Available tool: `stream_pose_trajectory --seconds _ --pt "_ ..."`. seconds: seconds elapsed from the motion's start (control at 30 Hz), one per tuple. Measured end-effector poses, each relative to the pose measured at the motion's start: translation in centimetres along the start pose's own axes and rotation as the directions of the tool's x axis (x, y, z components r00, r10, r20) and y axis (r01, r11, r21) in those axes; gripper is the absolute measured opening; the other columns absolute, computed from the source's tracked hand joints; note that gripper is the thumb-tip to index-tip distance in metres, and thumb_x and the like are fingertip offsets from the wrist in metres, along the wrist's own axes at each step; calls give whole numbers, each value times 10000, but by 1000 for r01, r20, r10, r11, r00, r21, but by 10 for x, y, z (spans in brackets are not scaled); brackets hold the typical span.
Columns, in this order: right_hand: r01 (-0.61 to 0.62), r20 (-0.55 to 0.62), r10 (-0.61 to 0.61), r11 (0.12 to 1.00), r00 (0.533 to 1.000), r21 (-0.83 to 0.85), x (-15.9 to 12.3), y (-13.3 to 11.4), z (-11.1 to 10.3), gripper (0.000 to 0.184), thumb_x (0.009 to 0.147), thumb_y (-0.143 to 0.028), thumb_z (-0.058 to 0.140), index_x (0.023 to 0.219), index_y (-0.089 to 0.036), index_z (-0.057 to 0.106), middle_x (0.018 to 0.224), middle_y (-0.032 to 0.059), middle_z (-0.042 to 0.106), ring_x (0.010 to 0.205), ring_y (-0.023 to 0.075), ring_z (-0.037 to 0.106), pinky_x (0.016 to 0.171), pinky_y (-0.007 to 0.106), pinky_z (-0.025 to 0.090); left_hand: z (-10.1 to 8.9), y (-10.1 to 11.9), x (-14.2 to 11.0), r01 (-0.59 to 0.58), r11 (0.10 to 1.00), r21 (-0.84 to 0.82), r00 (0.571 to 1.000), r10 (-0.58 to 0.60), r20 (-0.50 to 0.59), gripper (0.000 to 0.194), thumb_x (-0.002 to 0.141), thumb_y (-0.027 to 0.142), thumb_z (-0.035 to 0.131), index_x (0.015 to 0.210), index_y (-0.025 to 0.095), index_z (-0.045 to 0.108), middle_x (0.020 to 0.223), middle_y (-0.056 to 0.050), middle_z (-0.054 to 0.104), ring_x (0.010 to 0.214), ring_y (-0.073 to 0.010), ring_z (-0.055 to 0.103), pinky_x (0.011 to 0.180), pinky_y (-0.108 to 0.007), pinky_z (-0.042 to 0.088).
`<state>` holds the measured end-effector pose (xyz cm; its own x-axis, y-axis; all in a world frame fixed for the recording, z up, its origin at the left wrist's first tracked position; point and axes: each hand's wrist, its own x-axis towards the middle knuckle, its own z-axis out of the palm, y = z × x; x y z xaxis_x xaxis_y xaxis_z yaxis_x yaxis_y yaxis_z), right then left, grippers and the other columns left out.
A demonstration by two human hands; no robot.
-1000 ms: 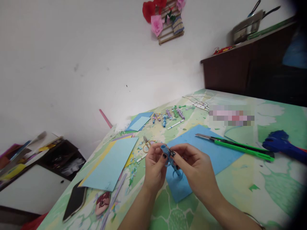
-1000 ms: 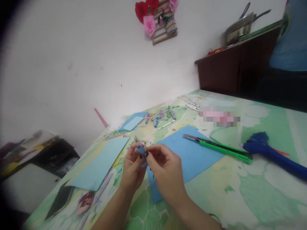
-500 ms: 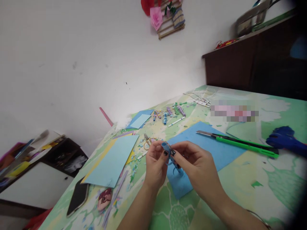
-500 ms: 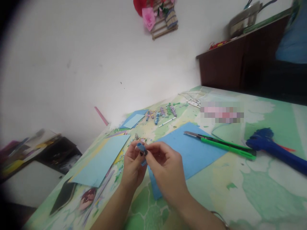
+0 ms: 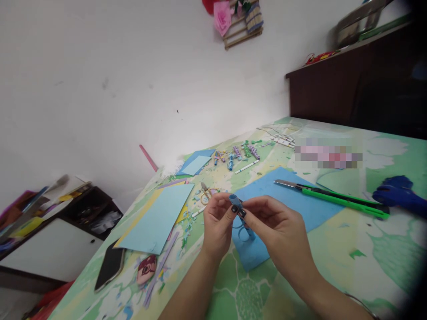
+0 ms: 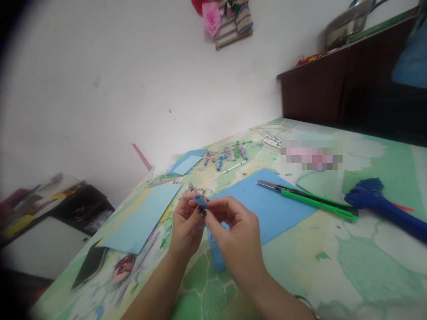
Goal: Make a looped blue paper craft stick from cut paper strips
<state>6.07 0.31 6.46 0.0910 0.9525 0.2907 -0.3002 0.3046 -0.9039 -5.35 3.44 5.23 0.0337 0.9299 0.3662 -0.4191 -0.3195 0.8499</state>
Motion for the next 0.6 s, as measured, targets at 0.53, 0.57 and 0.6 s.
stream_pose_trajectory --seconds 0.53,0.57,0.6 --pt "29 -54 -33 997 998 -70 -4 1 -2 112 691 -262 670 698 -169 608 640 -4 634 589 107 566 538 199 475 -2 -5 0 -86 995 47 996 86 3 167 650 132 721 792 200 663 724 8 653 653 -85 583 622 -188 465" --pt "30 -57 -34 997 998 -73 -4 1 -1 112 690 -262 670 696 -169 608 639 -3 634 585 108 564 535 202 474 -3 -5 0 -87 995 50 996 87 1 160 648 137 723 784 198 663 717 8 651 645 -87 583 614 -192 466" --pt "32 -59 -36 997 998 -76 -4 1 -1 111 689 -262 670 694 -168 610 634 -3 632 581 109 564 532 204 473 -3 -5 0 -86 995 50 996 86 -3 156 644 140 726 775 197 662 711 9 648 639 -89 583 606 -194 466"
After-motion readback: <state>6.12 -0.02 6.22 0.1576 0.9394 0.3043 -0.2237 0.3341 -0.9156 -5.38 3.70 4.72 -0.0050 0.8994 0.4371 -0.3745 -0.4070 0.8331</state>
